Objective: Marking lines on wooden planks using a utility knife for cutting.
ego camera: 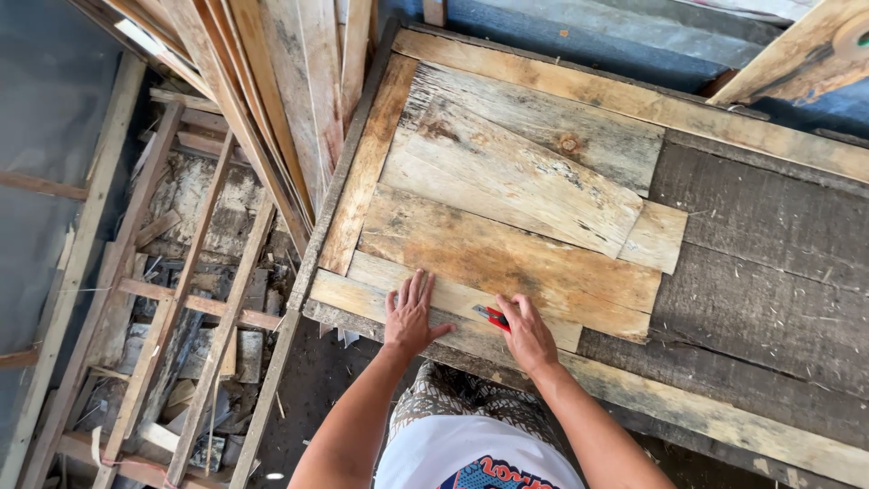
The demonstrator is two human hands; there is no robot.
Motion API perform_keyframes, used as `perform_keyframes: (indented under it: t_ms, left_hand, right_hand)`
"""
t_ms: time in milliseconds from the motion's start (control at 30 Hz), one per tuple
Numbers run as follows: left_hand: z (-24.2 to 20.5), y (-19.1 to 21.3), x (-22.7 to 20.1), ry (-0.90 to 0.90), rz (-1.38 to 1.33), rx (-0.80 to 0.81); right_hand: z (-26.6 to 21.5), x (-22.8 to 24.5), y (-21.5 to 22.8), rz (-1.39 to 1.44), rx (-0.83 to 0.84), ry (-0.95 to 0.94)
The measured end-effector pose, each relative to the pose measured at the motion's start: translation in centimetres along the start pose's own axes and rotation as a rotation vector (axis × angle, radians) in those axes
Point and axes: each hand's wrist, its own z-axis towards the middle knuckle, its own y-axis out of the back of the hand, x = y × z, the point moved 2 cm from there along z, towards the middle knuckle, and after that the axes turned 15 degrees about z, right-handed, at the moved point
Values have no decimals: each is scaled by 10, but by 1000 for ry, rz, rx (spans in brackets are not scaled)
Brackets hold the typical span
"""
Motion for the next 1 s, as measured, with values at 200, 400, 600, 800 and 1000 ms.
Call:
perform_keyframes:
  t_ms: [200, 400, 600, 800, 1000]
  left_hand:
    - [-9, 16, 0, 48, -41, -1]
    - [-10, 12, 2, 49, -59, -28]
    - [-30, 69, 1, 139, 36, 176]
    - [-4, -2, 21, 177, -114, -3]
    - [-15, 3, 29, 338, -262, -249]
  right_hand:
    - [1, -3, -1, 15, 4, 11]
    - [2, -1, 0, 28, 4, -4]
    - [3, -2, -1, 4, 2, -11]
    - [4, 2, -1, -22, -16, 0]
    - [2, 9, 3, -36, 6, -23]
